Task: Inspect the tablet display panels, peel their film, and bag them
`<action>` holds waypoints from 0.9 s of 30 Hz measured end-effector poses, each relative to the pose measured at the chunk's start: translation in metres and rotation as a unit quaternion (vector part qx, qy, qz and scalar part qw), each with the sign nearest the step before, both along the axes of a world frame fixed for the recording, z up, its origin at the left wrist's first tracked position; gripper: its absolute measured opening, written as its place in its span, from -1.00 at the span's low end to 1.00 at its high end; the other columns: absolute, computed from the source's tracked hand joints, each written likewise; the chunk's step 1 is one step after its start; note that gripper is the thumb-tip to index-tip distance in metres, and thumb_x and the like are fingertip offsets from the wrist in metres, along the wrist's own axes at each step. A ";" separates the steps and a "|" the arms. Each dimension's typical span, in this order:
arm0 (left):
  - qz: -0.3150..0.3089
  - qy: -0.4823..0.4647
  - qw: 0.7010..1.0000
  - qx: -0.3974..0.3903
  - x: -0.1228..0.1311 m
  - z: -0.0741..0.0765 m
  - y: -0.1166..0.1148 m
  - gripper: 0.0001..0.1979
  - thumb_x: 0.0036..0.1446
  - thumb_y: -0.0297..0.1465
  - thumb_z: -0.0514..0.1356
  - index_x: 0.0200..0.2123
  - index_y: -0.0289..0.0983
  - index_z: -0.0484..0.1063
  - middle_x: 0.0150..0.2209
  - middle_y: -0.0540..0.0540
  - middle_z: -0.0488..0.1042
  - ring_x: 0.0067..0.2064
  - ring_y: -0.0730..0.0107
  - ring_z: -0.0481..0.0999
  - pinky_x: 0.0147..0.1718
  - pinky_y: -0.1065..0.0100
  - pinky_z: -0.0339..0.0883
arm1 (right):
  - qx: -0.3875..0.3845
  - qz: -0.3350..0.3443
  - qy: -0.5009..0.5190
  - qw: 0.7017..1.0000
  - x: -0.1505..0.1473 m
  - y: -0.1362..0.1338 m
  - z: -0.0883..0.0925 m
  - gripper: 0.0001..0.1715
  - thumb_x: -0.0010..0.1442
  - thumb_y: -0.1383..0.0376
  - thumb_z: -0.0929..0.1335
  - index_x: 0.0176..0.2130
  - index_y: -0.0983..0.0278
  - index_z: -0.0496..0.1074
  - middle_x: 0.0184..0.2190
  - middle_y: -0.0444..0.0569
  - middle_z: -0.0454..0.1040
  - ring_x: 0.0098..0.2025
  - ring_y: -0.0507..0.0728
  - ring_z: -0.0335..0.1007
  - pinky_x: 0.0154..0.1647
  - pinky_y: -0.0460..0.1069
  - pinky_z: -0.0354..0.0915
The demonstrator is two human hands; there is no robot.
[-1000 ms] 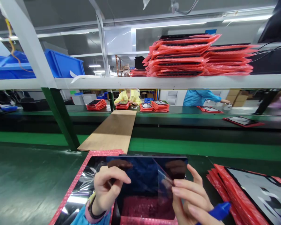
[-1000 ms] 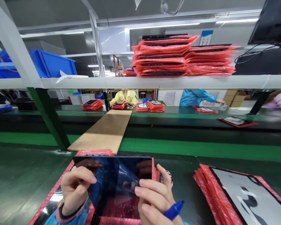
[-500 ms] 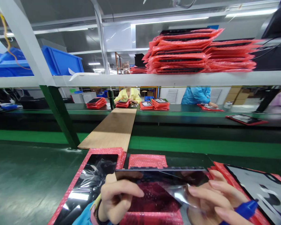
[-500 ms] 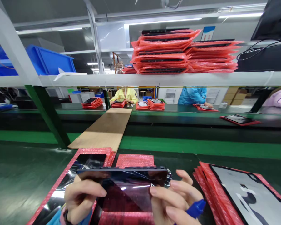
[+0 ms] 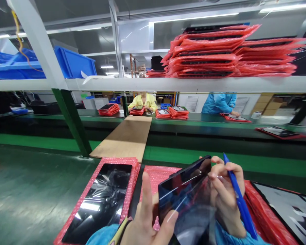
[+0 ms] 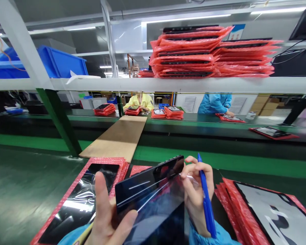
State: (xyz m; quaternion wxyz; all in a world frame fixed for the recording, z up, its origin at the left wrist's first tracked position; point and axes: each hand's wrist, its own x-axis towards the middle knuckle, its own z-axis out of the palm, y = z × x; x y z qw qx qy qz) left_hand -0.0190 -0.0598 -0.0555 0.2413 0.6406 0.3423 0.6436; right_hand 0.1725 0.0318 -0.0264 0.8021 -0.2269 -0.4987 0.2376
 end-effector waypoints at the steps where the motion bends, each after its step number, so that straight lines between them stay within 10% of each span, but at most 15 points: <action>1: -0.005 -0.019 1.000 -0.012 0.002 0.002 -0.001 0.04 0.14 -0.44 0.22 0.32 0.07 -0.59 -0.05 0.00 0.56 -0.09 0.20 0.59 -0.15 0.26 0.53 | -0.013 0.014 0.009 1.000 -0.001 0.001 -0.001 -0.65 -0.06 0.37 0.46 -0.27 0.13 0.32 -0.59 -0.24 0.36 -0.19 0.18 0.37 0.12 0.24 0.06; 13: -0.101 -0.066 0.989 -0.088 0.002 0.014 0.000 -0.31 0.16 -0.42 0.20 0.32 0.00 0.07 0.04 -0.16 0.49 0.00 0.03 0.52 -0.02 0.15 0.42 | -0.077 0.068 0.054 0.993 -0.005 0.004 0.000 -0.59 -0.14 0.32 0.52 -0.27 0.11 0.37 -0.59 -0.23 0.35 -0.10 0.17 0.34 0.18 0.22 0.05; 20: -0.294 -0.136 0.943 -0.075 -0.004 0.040 0.016 -0.39 0.25 -0.19 0.09 0.31 0.01 -0.05 0.13 -0.15 0.37 0.09 0.08 0.42 0.07 0.07 0.26 | -0.214 0.098 0.083 0.968 -0.008 -0.002 0.006 -0.59 -0.17 0.32 0.55 -0.31 0.15 0.37 -0.53 -0.22 0.40 0.01 0.18 0.37 0.24 0.18 0.06; 27: -0.232 -0.291 0.910 -0.182 -0.001 0.045 0.027 -0.61 0.28 -0.17 0.02 0.15 -0.07 0.23 0.02 -0.07 0.44 0.02 0.22 0.45 0.05 0.18 0.27 | -0.304 0.093 0.173 0.932 -0.003 -0.003 0.006 -0.48 -0.25 0.32 0.56 -0.23 0.15 0.42 -0.40 -0.19 0.54 0.08 0.16 0.41 0.30 0.11 0.12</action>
